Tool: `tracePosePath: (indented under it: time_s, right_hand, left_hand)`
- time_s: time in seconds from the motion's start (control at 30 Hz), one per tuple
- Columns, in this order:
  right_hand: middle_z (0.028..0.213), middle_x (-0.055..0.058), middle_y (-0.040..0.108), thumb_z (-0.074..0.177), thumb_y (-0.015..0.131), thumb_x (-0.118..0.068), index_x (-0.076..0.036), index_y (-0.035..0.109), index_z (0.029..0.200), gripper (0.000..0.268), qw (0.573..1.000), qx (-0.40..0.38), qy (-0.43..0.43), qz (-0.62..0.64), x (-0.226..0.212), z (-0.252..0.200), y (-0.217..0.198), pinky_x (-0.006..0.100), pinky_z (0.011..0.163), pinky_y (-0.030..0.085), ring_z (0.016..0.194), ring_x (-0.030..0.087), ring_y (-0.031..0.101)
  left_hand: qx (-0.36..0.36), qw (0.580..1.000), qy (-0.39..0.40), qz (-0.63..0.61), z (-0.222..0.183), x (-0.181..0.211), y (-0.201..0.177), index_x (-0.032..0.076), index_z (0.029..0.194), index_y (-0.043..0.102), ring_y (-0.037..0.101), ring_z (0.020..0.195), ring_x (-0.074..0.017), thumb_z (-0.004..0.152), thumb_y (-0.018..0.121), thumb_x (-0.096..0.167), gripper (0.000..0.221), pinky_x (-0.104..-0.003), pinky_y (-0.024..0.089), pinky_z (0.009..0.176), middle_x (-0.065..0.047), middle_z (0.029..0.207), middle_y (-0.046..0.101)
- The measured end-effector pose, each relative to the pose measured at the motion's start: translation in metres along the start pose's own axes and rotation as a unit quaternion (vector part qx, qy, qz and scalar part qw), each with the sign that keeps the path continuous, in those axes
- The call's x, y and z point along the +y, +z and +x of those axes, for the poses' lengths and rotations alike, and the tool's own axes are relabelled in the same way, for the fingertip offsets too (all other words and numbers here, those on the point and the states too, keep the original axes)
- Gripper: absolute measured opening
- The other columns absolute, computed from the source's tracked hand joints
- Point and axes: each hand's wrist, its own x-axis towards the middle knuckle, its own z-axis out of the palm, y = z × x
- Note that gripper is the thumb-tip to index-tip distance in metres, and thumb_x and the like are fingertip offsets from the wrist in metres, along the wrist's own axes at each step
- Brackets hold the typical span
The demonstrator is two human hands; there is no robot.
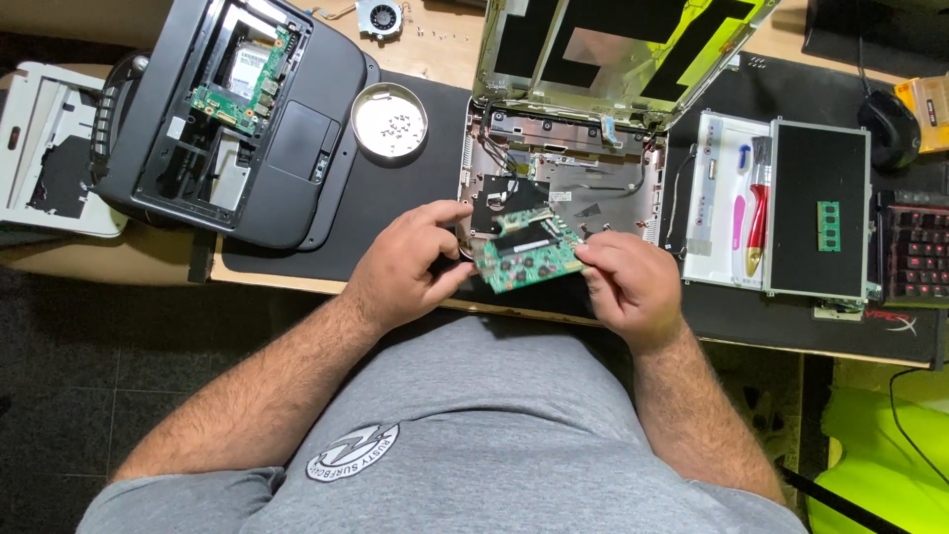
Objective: Disassembling a laptop by removing the motherboard, cleaning the internal chassis with a brush, and attempting to reinstall the board.
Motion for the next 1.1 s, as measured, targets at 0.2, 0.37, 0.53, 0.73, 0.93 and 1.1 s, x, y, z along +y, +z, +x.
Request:
tracePosePath:
  time_s: [0.2, 0.37, 0.53, 0.73, 0.93, 1.1]
  right_hand:
    - [0.086, 0.018, 0.073, 0.097, 0.067, -0.017, 0.001, 0.078, 0.099, 0.022, 0.997, 0.044, -0.04, 0.053, -0.012, 0.007, -0.005, 0.041, 0.063, 0.058, 0.065, 0.034, 0.067]
    - [0.082, 0.02, 0.072, 0.096, 0.067, -0.018, 0.003, 0.078, 0.093, 0.024, 0.993, 0.076, -0.034, 0.082, -0.02, -0.001, -0.015, 0.04, 0.06, 0.057, 0.062, 0.032, 0.065]
    - [0.065, 0.02, 0.058, 0.104, 0.057, -0.009, 0.006, 0.06, 0.086, 0.023, 0.943, 0.25, 0.123, 0.185, -0.018, -0.024, -0.013, 0.029, 0.04, 0.042, 0.041, 0.014, 0.043]
    - [0.064, 0.02, 0.062, 0.108, 0.059, -0.019, -0.003, 0.049, 0.1, 0.02, 0.854, 0.348, 0.273, 0.275, -0.001, -0.034, -0.026, 0.019, 0.034, 0.041, 0.034, 0.009, 0.05]
    - [0.067, 0.025, 0.062, 0.11, 0.055, -0.022, -0.01, 0.045, 0.101, 0.018, 0.812, 0.359, 0.276, 0.367, -0.002, -0.051, -0.037, 0.027, 0.032, 0.043, 0.031, 0.014, 0.046]
    - [0.083, 0.024, 0.073, 0.094, 0.071, -0.009, -0.001, 0.071, 0.074, 0.021, 0.975, 0.13, 0.127, 0.129, -0.055, -0.016, -0.037, 0.036, 0.063, 0.058, 0.06, 0.029, 0.066]
  left_hand:
    - [-0.021, 1.0, 0.001, -0.004, 0.003, 0.004, 0.0, 0.01, 0.116, 0.064, 0.067, 0.118, -0.0321, 0.09, 0.079, 0.019, 0.031, -0.047, 0.052, 0.103, -0.011, 0.121, 0.07]
    - [-0.04, 0.999, 0.0, 0.012, 0.003, 0.003, 0.001, 0.009, 0.119, 0.066, 0.066, 0.119, -0.0308, 0.093, 0.078, 0.023, 0.032, -0.047, 0.05, 0.106, -0.01, 0.118, 0.071]
    - [-0.048, 0.999, -0.006, 0.015, 0.002, 0.004, -0.001, 0.01, 0.118, 0.067, 0.066, 0.12, -0.0281, 0.092, 0.078, 0.024, 0.032, -0.045, 0.049, 0.108, -0.008, 0.116, 0.071]
    - [-0.049, 0.999, -0.008, 0.01, 0.004, 0.005, 0.0, 0.011, 0.118, 0.067, 0.065, 0.12, -0.0269, 0.092, 0.077, 0.023, 0.031, -0.044, 0.048, 0.108, -0.007, 0.116, 0.071]
    - [-0.038, 0.994, -0.059, -0.082, 0.009, 0.019, -0.01, 0.01, 0.116, 0.071, 0.07, 0.104, -0.0259, 0.089, 0.079, 0.015, 0.028, -0.04, 0.055, 0.094, -0.006, 0.107, 0.074]
    - [-0.105, 0.865, -0.157, -0.465, 0.009, 0.047, -0.005, 0.008, 0.158, 0.032, 0.06, 0.116, -0.0222, 0.083, 0.085, 0.022, 0.092, -0.03, 0.055, 0.088, -0.016, 0.149, 0.052]
